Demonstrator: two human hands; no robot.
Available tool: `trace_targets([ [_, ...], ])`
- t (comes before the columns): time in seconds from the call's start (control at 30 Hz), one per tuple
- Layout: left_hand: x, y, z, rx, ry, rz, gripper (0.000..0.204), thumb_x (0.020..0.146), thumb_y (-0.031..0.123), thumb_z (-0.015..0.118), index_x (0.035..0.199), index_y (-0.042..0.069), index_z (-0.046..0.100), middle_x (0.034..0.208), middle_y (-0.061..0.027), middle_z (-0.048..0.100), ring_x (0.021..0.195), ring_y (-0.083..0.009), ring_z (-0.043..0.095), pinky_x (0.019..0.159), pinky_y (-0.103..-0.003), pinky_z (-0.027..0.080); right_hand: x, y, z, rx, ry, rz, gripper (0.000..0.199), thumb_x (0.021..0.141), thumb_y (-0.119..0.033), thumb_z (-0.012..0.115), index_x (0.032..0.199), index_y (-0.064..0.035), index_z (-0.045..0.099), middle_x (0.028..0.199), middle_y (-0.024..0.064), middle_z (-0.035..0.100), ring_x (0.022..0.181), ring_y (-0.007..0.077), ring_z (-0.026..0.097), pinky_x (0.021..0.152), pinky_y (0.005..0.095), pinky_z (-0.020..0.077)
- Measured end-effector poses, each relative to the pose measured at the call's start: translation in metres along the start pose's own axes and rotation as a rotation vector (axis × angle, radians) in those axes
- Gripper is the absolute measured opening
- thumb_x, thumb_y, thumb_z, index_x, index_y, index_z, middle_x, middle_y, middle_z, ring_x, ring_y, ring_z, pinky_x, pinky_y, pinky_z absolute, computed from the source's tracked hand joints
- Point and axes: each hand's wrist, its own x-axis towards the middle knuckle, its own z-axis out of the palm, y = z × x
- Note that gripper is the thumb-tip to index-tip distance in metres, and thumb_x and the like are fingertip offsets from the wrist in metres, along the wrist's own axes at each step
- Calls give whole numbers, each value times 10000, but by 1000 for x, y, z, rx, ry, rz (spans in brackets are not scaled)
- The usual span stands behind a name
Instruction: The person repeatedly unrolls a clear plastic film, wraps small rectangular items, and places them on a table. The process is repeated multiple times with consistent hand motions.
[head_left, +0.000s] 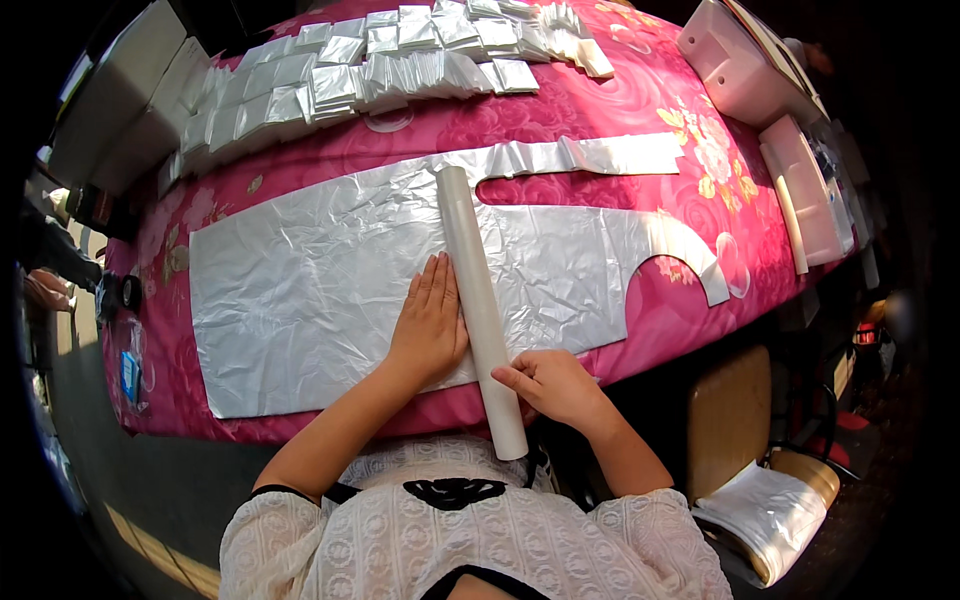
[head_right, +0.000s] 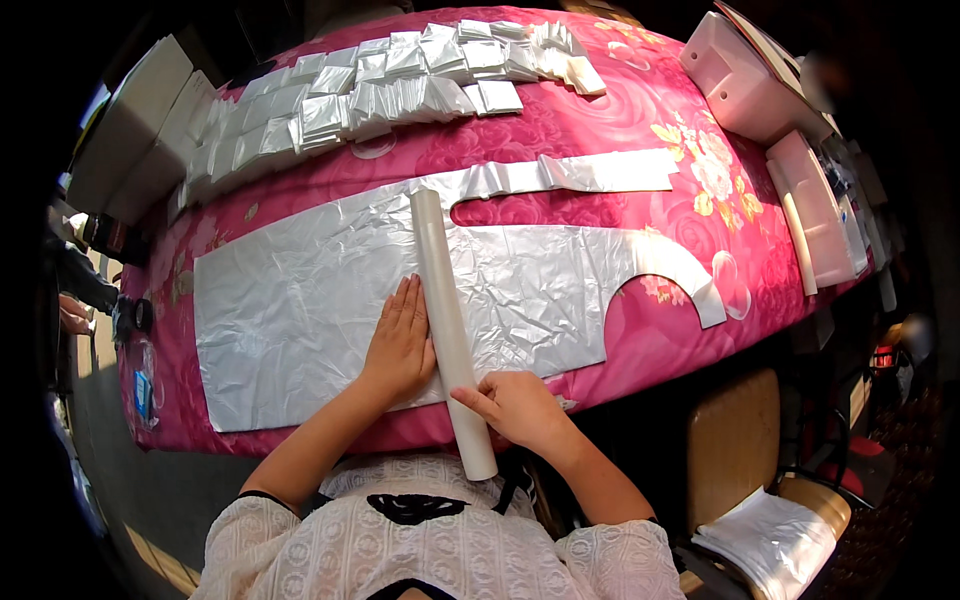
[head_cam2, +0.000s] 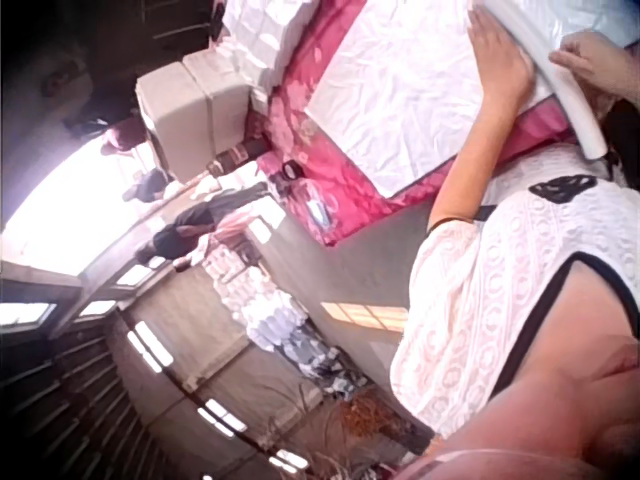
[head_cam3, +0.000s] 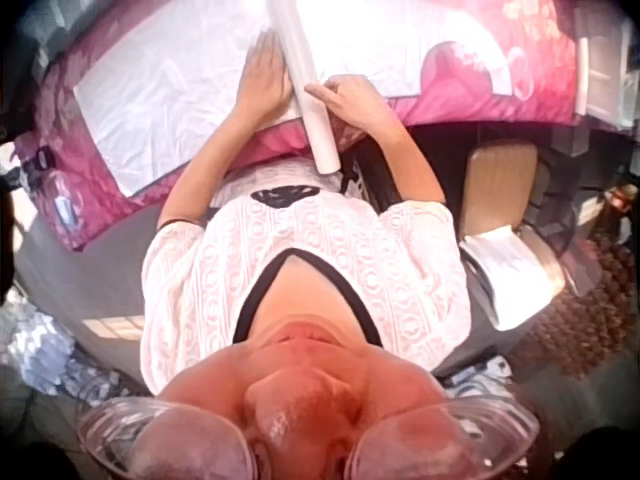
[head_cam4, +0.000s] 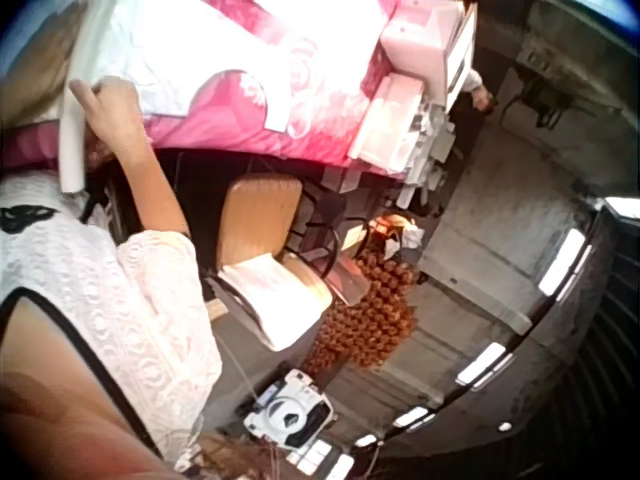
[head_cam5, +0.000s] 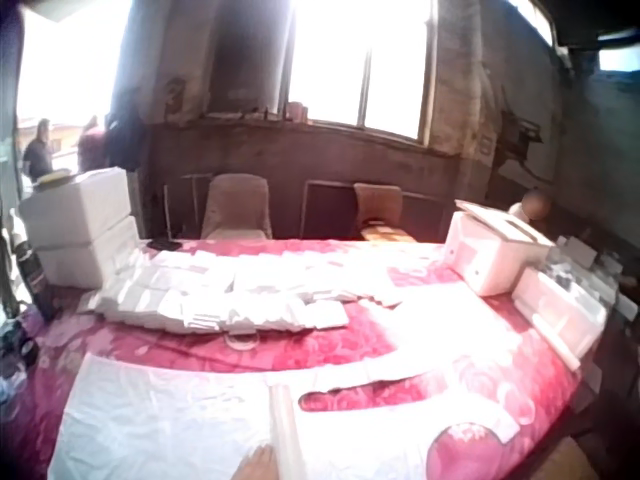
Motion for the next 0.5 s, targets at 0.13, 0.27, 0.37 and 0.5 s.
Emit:
trace_targets([
  [0.13, 1, 3, -4, 42, -48, -4, 625, 810, 189, 387, 1323, -135, 235, 1407, -276, 213, 1338, -377, 166, 1093, -445, 133, 106, -14, -32, 133, 37, 78, 494, 863, -446, 543, 752, 29, 626, 635, 75, 611, 568, 129, 590, 560, 240, 477],
  [0.27, 1, 2, -4, 47, -66, -8, 630, 812, 194, 380, 1325, -138, 227, 1408, -278, 207, 1342, -370, 158, 1097, -439, 120, 194, -17, -46, 931, 2, 101, 363, 915, -365, 470, 934, -9, 539, 834, 68, 619, 738, 150, 603, 673, 258, 507],
  [0.37, 1, 3, -4, 18, -85, -27, 640, 800, 188, 392, 1324, -139, 222, 1420, -274, 175, 1348, -371, 132, 1100, -440, 105, 235, -5, -49, 1567, 104, -6, 274, 923, -283, 454, 958, -17, 508, 940, 103, 603, 903, 218, 593, 814, 339, 483],
  [0.5, -1, 4, -7, 41, -83, -42, 643, 808, 204, 384, 1328, -137, 219, 1418, -268, 196, 1349, -353, 149, 1104, -422, 95, 241, 22, -99, 1748, 359, -254, 296, 944, -232, 362, 1038, -1, 522, 1096, 144, 591, 1027, 274, 562, 898, 430, 443],
])
